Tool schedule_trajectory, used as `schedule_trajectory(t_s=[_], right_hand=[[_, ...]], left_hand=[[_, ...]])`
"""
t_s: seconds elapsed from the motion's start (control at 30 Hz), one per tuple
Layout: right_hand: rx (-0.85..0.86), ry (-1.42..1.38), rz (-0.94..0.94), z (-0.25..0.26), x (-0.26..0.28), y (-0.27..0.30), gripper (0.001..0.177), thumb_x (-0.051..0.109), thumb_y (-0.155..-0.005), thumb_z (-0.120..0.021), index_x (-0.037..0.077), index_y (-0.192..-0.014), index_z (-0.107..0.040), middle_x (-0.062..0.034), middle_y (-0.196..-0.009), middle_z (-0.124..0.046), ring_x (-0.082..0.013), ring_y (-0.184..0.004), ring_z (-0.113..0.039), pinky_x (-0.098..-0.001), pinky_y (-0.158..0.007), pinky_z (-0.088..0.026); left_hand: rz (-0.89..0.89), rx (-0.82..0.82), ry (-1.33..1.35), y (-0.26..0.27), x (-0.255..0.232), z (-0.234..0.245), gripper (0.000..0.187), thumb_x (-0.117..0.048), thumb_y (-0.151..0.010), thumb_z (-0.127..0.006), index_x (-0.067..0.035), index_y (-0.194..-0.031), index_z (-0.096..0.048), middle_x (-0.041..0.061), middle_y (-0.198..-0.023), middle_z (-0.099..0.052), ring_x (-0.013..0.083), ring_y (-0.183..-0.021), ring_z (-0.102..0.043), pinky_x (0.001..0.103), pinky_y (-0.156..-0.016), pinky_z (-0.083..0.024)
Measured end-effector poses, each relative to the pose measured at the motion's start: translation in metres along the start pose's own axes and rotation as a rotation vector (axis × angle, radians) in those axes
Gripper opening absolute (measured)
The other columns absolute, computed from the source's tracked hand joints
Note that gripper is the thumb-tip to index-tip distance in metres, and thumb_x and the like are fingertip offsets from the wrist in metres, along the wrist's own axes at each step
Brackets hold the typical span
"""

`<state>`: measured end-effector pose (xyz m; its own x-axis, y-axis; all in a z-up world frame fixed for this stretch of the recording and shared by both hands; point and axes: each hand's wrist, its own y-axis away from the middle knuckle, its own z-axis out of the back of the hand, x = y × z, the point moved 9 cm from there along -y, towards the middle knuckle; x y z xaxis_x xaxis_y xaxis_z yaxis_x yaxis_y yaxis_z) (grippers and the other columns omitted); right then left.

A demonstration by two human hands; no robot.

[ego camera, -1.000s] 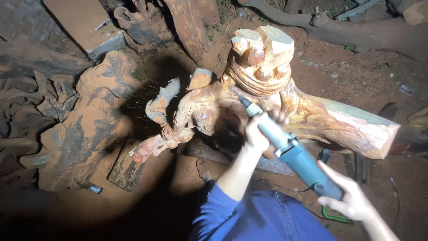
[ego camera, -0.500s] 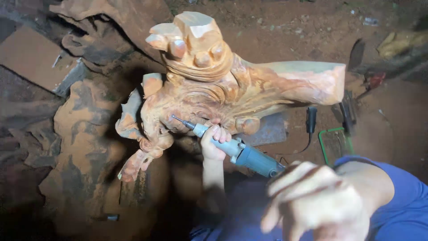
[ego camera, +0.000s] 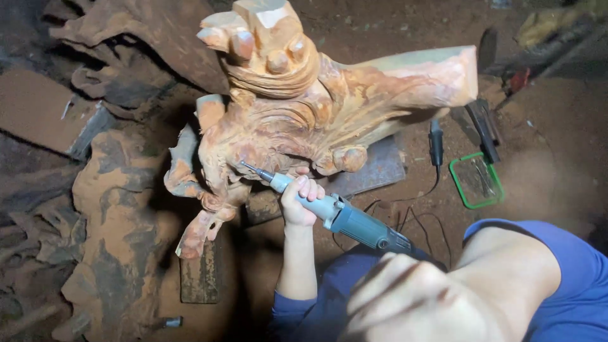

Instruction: Using a power carving tool to refine details and texture on a large wooden sculpture.

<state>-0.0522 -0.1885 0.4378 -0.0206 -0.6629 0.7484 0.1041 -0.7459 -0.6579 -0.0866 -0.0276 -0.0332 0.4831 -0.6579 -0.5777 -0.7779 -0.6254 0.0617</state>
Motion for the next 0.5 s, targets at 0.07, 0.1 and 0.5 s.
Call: schedule_trajectory(t_s=[0.07, 0.1, 0.5], right_hand=[[-0.010, -0.016, -0.009, 0.003, -0.008, 0.030, 0.069, 0.043, -0.125, -0.024, -0.001, -0.082, -0.057, -0.0250, -0.087, -0.069, -0.0373, -0.058, -0.058, -0.0429, -0.054, -0.043], [-0.009, -0.025, -0.013, 0.002, -0.012, 0.045, 0.071, 0.043, -0.127, -0.022, -0.001, -0.083, -0.057, -0.0258, -0.088, -0.069, -0.0381, -0.059, -0.058, -0.0435, -0.054, -0.043], [-0.060, 0.546, -0.837, 0.010, -0.234, 0.315, 0.098, 0.060, -0.075, -0.075, 0.014, -0.151, -0.034, -0.0067, -0.151, -0.042, -0.0203, -0.124, -0.047, -0.0394, -0.105, -0.038]], left_hand=[[0.010, 0.042, -0.001, 0.001, 0.011, 0.010, 0.022, -0.005, -0.094, -0.052, -0.003, -0.114, -0.058, -0.006, -0.055, -0.040, 0.0107, -0.049, -0.047, 0.033, -0.057, -0.048], [0.021, 0.052, 0.011, 0.003, 0.013, 0.010, 0.022, -0.004, -0.094, -0.052, -0.003, -0.115, -0.057, -0.005, -0.055, -0.039, 0.0109, -0.048, -0.047, 0.033, -0.056, -0.049], [0.164, -0.126, 0.169, -0.007, 0.003, -0.019, 0.010, -0.010, -0.089, -0.055, -0.016, -0.095, -0.061, -0.008, -0.056, -0.042, 0.0075, -0.048, -0.042, 0.027, -0.054, -0.039]])
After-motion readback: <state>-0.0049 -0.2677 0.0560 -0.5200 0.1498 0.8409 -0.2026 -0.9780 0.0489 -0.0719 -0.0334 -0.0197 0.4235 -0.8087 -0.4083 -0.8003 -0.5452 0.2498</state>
